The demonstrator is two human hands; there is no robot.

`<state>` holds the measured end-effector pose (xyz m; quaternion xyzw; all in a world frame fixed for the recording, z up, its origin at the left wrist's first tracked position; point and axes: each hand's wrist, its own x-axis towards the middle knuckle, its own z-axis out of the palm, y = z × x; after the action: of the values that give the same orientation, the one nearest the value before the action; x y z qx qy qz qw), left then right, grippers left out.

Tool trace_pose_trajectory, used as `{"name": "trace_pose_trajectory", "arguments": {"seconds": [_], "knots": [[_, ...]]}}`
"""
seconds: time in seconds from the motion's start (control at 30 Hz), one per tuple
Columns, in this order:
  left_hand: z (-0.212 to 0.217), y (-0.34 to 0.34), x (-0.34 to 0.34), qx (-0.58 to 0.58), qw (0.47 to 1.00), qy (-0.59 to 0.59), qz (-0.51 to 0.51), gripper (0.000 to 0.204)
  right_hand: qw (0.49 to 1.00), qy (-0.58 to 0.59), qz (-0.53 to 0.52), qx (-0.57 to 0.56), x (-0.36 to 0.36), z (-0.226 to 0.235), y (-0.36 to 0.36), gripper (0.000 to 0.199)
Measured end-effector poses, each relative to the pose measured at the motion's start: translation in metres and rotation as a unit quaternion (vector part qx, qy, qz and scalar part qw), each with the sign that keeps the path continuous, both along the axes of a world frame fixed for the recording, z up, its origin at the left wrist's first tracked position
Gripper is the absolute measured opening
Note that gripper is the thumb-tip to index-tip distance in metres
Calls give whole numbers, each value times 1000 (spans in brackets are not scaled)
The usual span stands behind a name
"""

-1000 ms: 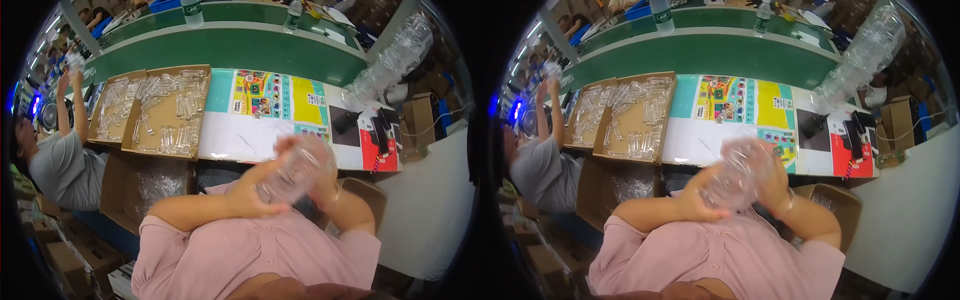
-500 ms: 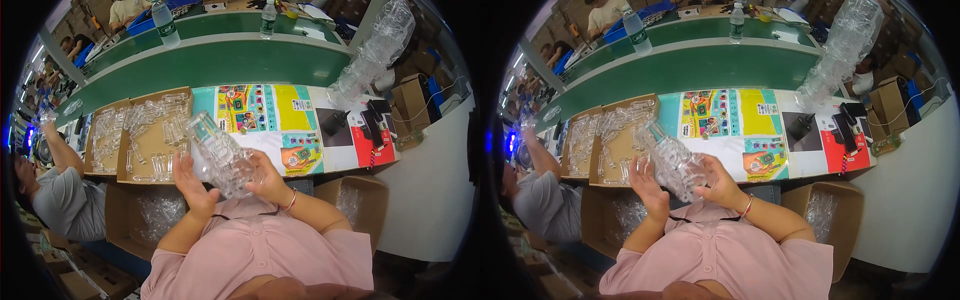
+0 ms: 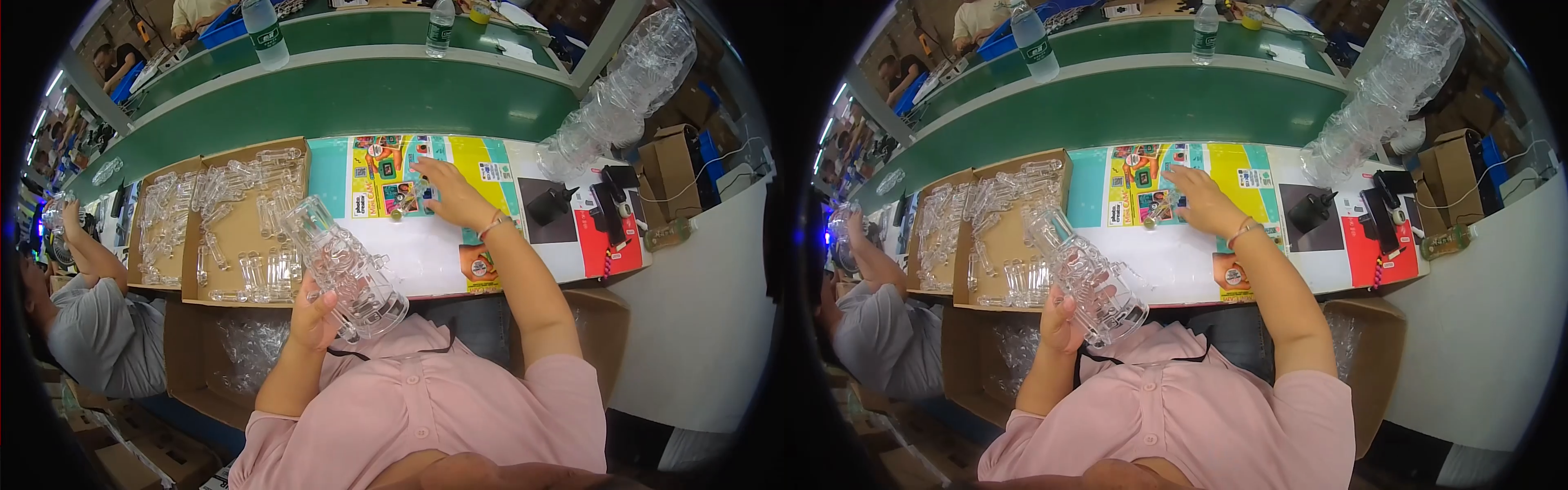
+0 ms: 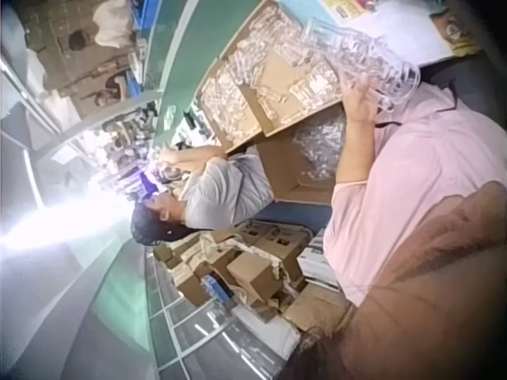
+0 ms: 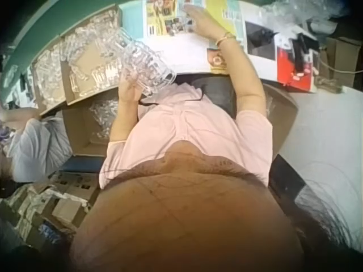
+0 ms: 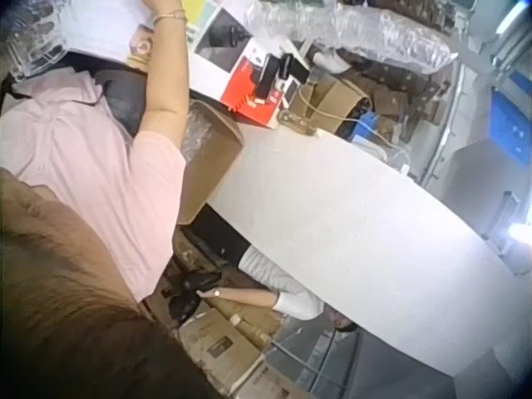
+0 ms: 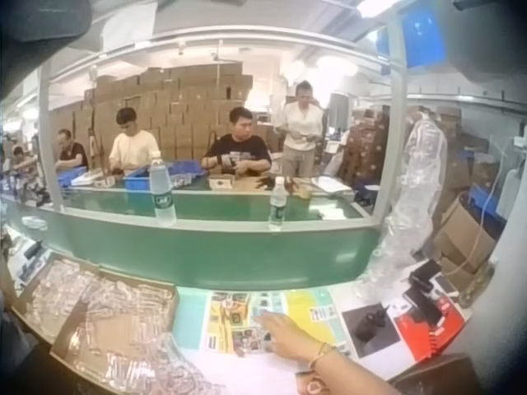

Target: The worker is assembling components onto plastic pitchers using a hand tool and packing them into boxes.

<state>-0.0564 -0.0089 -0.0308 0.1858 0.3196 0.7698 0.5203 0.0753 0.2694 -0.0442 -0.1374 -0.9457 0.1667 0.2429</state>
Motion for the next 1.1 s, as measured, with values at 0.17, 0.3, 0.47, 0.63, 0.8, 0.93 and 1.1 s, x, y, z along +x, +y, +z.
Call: {"name": "trace_pose_trajectory", "arguments": {"seconds": [0.17,0.3,0.47,0.63,0.8,0.93,1.1], "knots": [[7,1,-1,-14,999,30,9,77,988,-133,25,-79,-2,-2,15,32],[15,-3,-4,-32,992,119,39,84,980,-99,19,-172,18,19,1,30],[36,4,9,-7,986,165,2,85,945,36,89,-312,51,41,-32,27],[48,1,22,11,974,221,-39,81,803,91,139,-572,76,66,-86,36],[67,0,37,33,977,193,-84,79,868,119,130,-463,88,68,-106,50],[66,-3,39,38,974,204,-87,79,920,104,152,-346,89,74,-107,49],[70,-6,44,29,975,188,-113,79,947,118,158,-253,92,80,-115,48]]}}
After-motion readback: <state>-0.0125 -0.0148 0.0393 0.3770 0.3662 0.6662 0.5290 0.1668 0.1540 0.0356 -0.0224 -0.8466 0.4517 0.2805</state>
